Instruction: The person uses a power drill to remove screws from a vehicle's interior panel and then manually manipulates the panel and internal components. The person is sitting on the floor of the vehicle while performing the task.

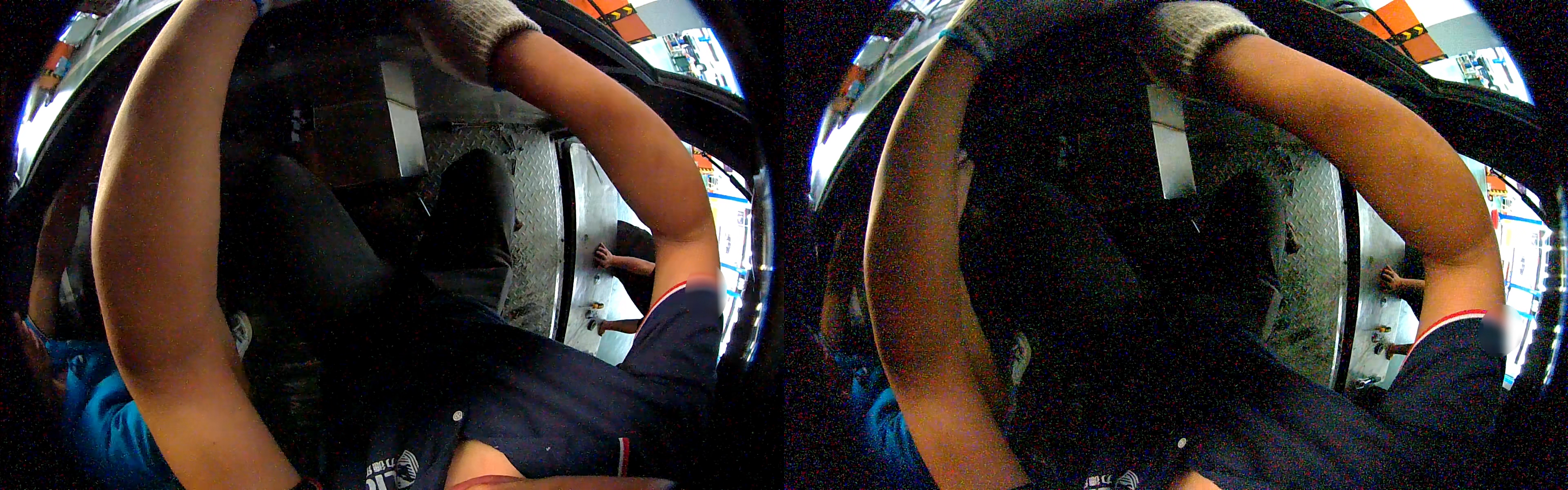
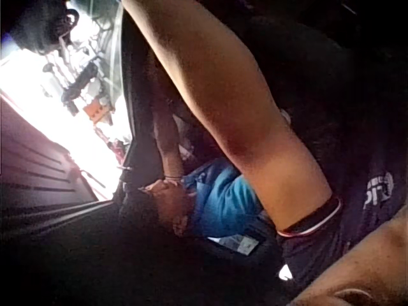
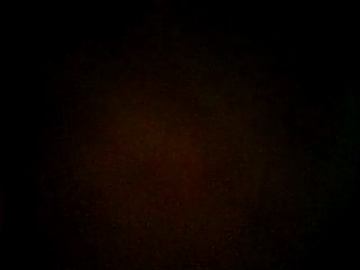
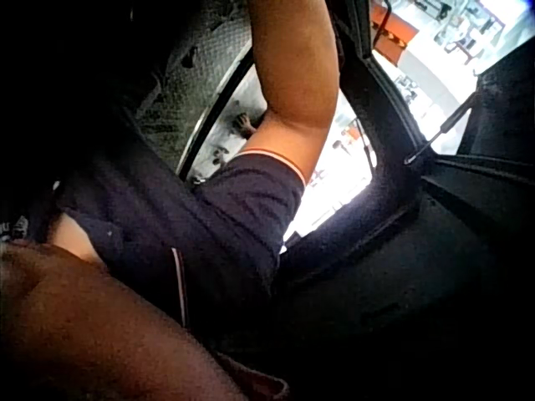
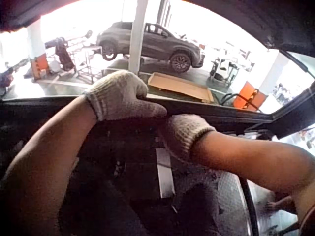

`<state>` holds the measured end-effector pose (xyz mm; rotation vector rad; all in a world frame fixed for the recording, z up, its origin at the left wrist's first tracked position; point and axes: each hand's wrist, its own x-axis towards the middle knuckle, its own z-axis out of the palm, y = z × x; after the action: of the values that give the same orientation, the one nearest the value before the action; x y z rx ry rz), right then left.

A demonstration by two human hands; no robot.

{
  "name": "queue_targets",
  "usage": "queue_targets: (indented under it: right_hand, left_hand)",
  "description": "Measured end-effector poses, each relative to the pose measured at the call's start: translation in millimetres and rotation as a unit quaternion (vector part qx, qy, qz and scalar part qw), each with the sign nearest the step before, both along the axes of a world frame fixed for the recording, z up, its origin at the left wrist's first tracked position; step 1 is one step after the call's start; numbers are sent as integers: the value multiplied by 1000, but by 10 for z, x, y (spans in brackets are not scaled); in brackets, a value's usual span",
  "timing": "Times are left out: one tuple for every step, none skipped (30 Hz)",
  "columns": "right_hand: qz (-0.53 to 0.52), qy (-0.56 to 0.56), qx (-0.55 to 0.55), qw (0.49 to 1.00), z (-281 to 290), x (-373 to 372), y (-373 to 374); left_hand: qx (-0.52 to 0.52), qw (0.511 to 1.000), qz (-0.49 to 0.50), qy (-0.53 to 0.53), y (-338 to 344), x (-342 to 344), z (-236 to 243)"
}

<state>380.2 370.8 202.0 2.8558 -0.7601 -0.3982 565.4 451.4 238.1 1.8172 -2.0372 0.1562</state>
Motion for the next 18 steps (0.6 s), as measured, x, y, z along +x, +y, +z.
queue_targets:
  right_hand:
    - [17,-7,4,1000,-4,2,-4]
    - [33,-14,7,999,-7,-9,-14]
    - [48,-20,10,999,-8,-16,-31]
    - [59,-1,-4,998,-42,0,-61]
    - [69,18,-19,997,-113,25,-113]
    - [79,35,-31,996,-198,37,-198]
    - [101,2,-25,995,-284,34,-304]
    - [122,-30,-19,992,-390,22,-425]
    - [147,-64,-12,987,-439,43,-437]
    - [141,-80,-10,987,-475,50,-456]
    - [136,-97,-8,986,-509,55,-476]
    - [131,-114,-7,985,-521,87,-442]
    - [100,-122,4,987,-532,118,-410]
    - [70,-130,16,989,-542,154,-381]
    - [34,-133,29,990,-545,153,-355]
    - [62,-52,14,997,-501,171,-361]
    - [91,30,1,995,-481,195,-400]
    - [213,55,-139,965,-531,214,-353]
  left_hand:
    - [-1,1000,-1,2,-7,13,-18]
    - [-2,1000,-2,4,-37,33,-54]
    - [-3,1000,-4,7,-62,40,-71]
    - [0,1000,-1,6,-70,48,-75]
    - [3,1000,2,6,-73,52,-76]
    - [8,1000,4,5,-105,47,-68]
    - [2,1000,10,-6,-128,37,-44]
    - [-3,1000,15,-17,-155,19,-23]
    - [-8,999,23,-28,-143,15,-14]
    - [5,1000,28,-11,-137,4,7]
    - [16,999,32,6,-136,-14,31]
    - [29,999,37,21,-125,-10,25]
    - [21,999,27,28,-116,17,3]
    - [14,999,17,35,-109,54,-29]
    - [9,999,2,46,-93,22,-49]
    - [16,998,6,60,-72,13,-30]
    - [23,997,10,75,-45,11,15]
    - [38,996,21,84,-37,-37,64]
